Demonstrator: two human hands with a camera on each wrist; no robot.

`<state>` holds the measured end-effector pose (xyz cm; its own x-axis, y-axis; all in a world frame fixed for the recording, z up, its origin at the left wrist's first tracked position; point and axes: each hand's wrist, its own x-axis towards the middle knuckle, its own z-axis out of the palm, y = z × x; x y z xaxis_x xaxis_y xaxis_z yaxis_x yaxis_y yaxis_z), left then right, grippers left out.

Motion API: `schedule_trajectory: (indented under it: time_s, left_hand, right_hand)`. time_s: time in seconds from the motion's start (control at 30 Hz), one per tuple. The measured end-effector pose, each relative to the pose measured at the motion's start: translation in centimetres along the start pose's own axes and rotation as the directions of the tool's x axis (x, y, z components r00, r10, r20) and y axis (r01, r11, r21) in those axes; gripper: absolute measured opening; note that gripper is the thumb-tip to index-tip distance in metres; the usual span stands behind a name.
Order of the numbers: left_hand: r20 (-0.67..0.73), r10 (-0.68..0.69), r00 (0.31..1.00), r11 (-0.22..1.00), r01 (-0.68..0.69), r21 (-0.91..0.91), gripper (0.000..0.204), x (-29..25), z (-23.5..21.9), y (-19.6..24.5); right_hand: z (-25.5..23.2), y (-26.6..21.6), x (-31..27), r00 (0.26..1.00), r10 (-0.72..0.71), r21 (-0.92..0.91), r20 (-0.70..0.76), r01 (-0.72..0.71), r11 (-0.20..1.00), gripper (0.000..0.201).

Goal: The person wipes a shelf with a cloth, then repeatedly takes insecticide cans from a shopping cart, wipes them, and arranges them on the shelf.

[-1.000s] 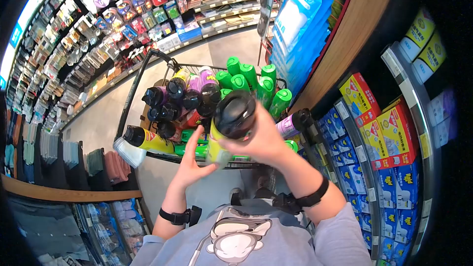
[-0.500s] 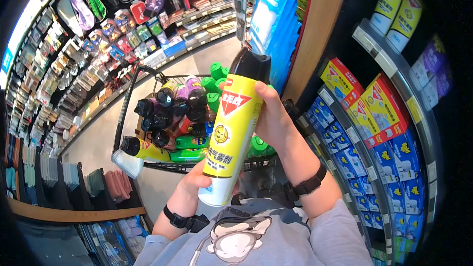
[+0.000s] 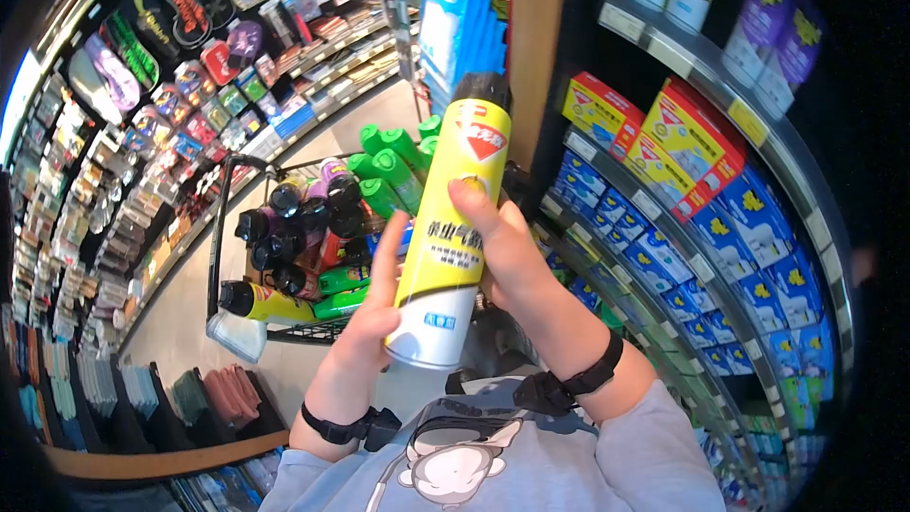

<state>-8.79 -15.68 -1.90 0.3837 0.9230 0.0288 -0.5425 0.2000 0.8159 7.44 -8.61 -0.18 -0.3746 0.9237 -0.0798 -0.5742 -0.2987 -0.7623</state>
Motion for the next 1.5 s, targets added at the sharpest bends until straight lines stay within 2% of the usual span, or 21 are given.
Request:
schedule_trajectory:
  time_s: [0.03,0.07,0.1,0.17,0.2,0.23,0.3,0.33,0.43,0.5,0.57,0.6,0.67,0.8,0.83,0.9,1.0,1.23,1.3,1.43,1.5]
  left_hand:
    - [0.064,0.004,0.998,0.986,0.007,-0.166,0.116,-0.1,0.6,0.5]
    - [0.083,-0.027,0.996,0.981,0.042,-0.192,0.125,-0.1,1.3,0.9]
    - [0.106,-0.038,0.994,0.980,0.058,-0.192,0.125,-0.3,1.7,1.2]
    - [0.276,-0.060,0.959,0.998,0.052,0.035,0.123,-0.9,2.6,1.6]
    - [0.262,0.019,0.965,1.000,-0.022,0.009,0.116,-1.0,3.5,1.4]
    - [0.279,0.004,0.960,1.000,-0.006,0.004,0.116,-0.9,4.0,1.1]
    - [0.345,0.067,0.936,0.959,-0.156,0.236,0.104,-0.4,4.8,0.6]
    - [0.383,0.068,0.921,0.952,-0.174,0.251,0.094,-0.2,5.2,0.3]
    - [0.384,0.073,0.920,0.957,-0.174,0.233,0.090,0.5,6.3,-1.1]
    - [0.405,0.080,0.911,0.953,-0.189,0.237,0.088,0.8,6.9,-1.6]
    - [0.415,0.078,0.907,0.949,-0.196,0.249,0.089,1.0,7.2,-1.9]
    - [0.422,0.070,0.904,0.950,-0.189,0.249,0.089,1.0,7.6,-2.0]
    - [0.326,0.062,0.943,0.965,-0.140,0.220,0.089,0.9,8.4,-2.1]
    - [0.340,0.061,0.938,0.968,-0.138,0.208,0.089,1.2,8.9,-2.4]
    - [0.340,0.063,0.938,0.966,-0.142,0.214,0.089,1.2,9.0,-2.4]
    - [0.339,0.067,0.938,0.964,-0.149,0.221,0.089,1.3,9.1,-2.4]
    - [0.340,0.078,0.937,0.965,-0.156,0.211,0.088,1.4,9.2,-2.3]
    - [0.386,0.091,0.918,0.951,-0.195,0.240,0.085,1.6,9.1,-1.8]
    - [0.426,0.077,0.901,0.944,-0.203,0.258,0.085,1.6,8.9,-1.9]
    - [0.438,0.073,0.896,0.950,-0.195,0.242,0.086,1.8,8.5,-1.9]
    - [0.448,0.064,0.892,0.952,-0.190,0.241,0.087,1.8,7.8,-1.9]
  right_hand:
    - [-0.4,-0.5,-0.3,0.999,0.035,0.095,-0.035,-0.031,0.995,0.055]
    - [0.0,-1.1,-0.9,0.987,0.044,0.197,-0.153,-0.013,0.980,0.053]
    - [-0.4,-1.7,-1.3,0.985,0.026,0.196,-0.171,0.008,0.981,0.053]
    - [-1.4,-2.8,-2.1,0.969,0.122,0.397,-0.217,-0.027,0.918,0.052]
    - [-2.0,-3.0,-2.7,0.960,0.153,0.387,-0.235,-0.052,0.920,0.048]
    - [-2.5,-3.1,-3.3,0.957,0.141,0.390,-0.255,-0.032,0.920,0.048]
    - [-3.7,-3.1,-4.2,0.944,0.156,0.421,-0.291,-0.021,0.907,0.045]
    - [-4.7,-2.9,-4.4,0.944,0.167,0.428,-0.284,-0.031,0.903,0.044]
    - [-7.4,-2.0,-5.3,0.957,0.162,0.446,-0.240,-0.039,0.894,0.044]
    - [-7.9,-1.8,-6.3,0.949,0.138,0.397,-0.284,-0.015,0.918,0.044]
    - [-7.4,-2.2,-7.7,0.963,0.083,0.334,-0.255,0.007,0.942,0.044]
    - [-1.3,-3.8,-9.7,0.820,-0.088,0.061,-0.565,0.149,0.987,0.045]
    - [-0.3,-4.2,-10.7,0.796,-0.133,0.018,-0.591,0.177,0.984,0.044]
    - [0.6,-4.7,-11.6,0.744,-0.195,-0.067,-0.639,0.199,0.978,0.044]
    - [-0.8,-4.4,-11.2,0.743,-0.198,-0.068,-0.640,0.202,0.977,0.044]
    - [-5.4,-3.3,-10.0,0.900,0.003,0.206,-0.437,0.097,0.974,0.045]
    - [-7.2,-3.1,-9.4,0.941,0.054,0.277,-0.333,0.043,0.960,0.046]
    - [-7.5,-2.9,-9.0,0.953,0.048,0.318,-0.300,0.053,0.947,0.047]
    - [-6.9,-3.1,-9.2,0.931,0.045,0.278,-0.363,0.062,0.959,0.046]
    - [-6.6,-3.2,-9.3,0.925,0.027,0.256,-0.379,0.077,0.964,0.047]
    - [-6.3,-3.6,-9.2,0.908,0.036,0.302,-0.416,0.101,0.948,0.047]
